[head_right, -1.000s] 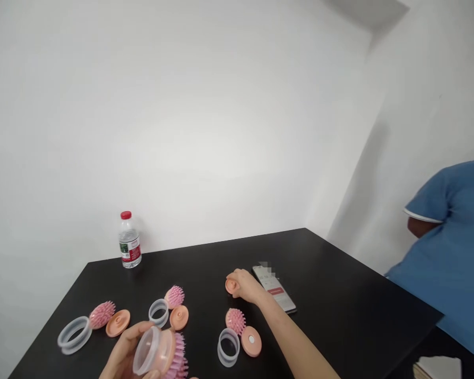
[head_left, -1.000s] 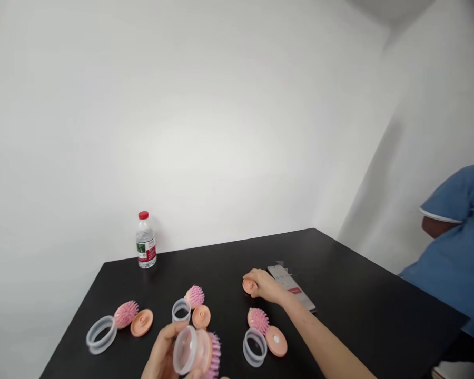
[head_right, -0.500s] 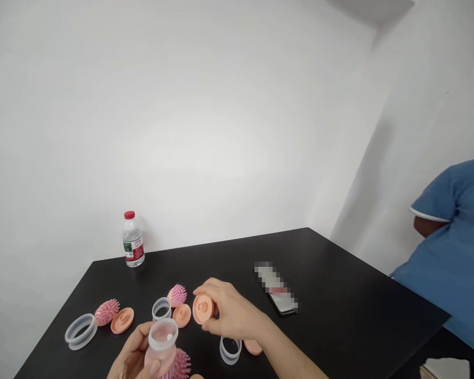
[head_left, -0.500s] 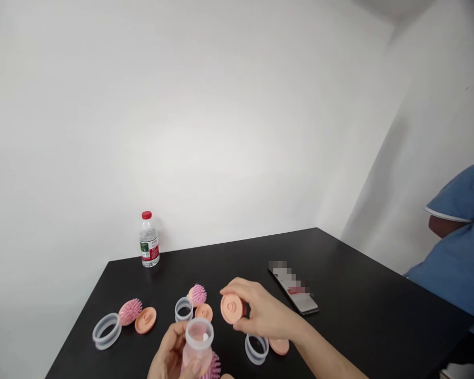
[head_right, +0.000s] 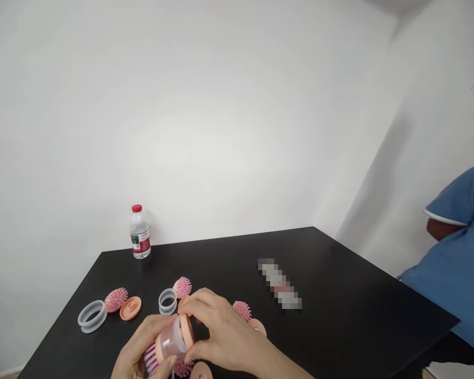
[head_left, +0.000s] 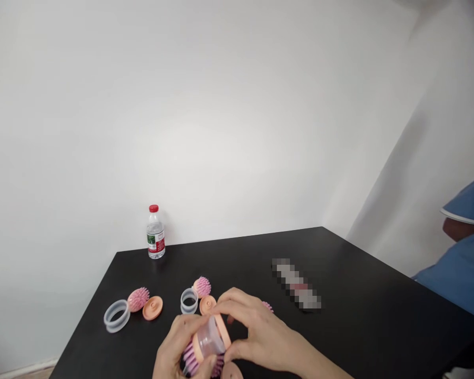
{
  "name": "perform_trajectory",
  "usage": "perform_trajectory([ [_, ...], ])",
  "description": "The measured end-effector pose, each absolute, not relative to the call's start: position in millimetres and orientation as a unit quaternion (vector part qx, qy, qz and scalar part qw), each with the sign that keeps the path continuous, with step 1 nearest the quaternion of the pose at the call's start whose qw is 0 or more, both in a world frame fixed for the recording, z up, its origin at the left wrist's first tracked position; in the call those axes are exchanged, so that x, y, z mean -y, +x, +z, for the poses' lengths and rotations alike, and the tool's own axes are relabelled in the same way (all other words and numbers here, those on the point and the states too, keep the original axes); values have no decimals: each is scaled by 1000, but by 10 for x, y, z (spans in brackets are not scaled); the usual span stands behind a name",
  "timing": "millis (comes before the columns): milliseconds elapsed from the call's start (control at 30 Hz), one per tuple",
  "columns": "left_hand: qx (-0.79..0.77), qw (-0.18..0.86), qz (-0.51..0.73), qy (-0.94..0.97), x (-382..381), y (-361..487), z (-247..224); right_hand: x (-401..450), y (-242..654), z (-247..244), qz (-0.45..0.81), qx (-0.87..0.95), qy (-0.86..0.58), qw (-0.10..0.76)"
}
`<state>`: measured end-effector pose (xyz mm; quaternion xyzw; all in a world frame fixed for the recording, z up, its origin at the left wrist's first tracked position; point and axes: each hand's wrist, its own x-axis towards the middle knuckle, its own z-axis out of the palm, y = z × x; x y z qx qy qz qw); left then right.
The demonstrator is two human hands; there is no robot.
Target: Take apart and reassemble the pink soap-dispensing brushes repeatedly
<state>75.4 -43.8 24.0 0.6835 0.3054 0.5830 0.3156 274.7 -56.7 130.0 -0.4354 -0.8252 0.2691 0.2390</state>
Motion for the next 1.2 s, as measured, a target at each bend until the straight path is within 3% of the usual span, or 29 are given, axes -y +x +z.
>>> perform_trajectory([
  [400, -242, 399, 528, 709, 407, 673, 355, 618, 2790, 1164, 179, 886, -334, 267],
  [567, -272, 547, 500, 614, 424, 655, 366, 601, 2762, 1108, 143, 899, -279, 306],
  [867, -195, 800, 387, 414, 531, 693, 497, 649, 2680, 1364, -73, 936, -122, 321],
  [967, -172, 796, 390, 431, 510, 687, 469, 663, 2701, 1369, -46, 944, -158, 285],
  [1200, -239, 663, 463, 538, 399, 640, 321, 619, 2646, 1055, 92, 869, -433, 221],
])
